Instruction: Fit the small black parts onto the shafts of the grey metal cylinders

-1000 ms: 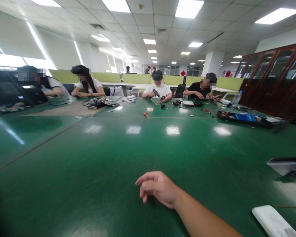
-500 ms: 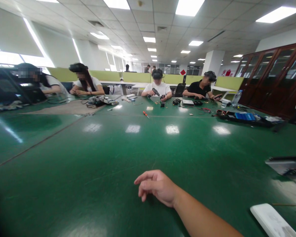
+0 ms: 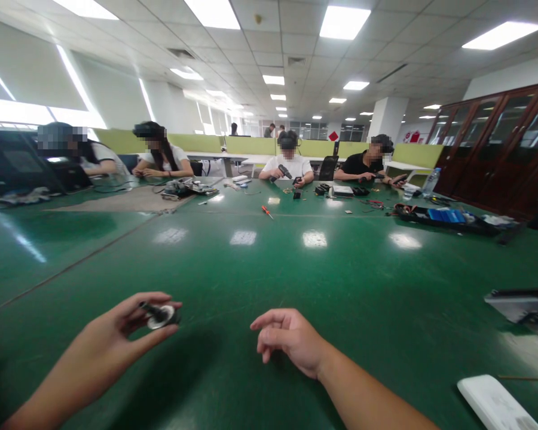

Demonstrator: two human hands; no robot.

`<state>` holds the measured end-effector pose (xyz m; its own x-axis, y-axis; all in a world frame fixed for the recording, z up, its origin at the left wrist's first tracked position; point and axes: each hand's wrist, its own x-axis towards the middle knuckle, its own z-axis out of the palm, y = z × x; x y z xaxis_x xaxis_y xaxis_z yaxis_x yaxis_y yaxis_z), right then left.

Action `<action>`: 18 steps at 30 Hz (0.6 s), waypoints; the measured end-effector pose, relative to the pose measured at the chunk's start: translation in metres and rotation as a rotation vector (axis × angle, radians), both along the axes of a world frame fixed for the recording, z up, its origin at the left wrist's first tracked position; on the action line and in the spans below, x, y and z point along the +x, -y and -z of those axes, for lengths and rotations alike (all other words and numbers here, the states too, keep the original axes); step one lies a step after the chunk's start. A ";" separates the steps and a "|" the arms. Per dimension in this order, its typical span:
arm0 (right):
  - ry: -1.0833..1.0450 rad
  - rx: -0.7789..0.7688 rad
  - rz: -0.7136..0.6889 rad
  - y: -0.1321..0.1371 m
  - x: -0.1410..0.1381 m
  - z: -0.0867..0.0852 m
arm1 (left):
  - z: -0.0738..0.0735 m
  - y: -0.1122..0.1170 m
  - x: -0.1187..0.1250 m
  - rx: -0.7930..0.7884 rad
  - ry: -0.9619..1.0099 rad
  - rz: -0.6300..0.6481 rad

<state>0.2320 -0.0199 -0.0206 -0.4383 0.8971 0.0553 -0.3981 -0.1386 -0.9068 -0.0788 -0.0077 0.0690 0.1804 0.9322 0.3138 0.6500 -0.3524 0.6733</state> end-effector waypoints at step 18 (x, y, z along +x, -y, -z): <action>0.747 0.360 0.451 -0.001 -0.006 0.002 | 0.063 -0.030 0.100 -0.046 0.008 0.418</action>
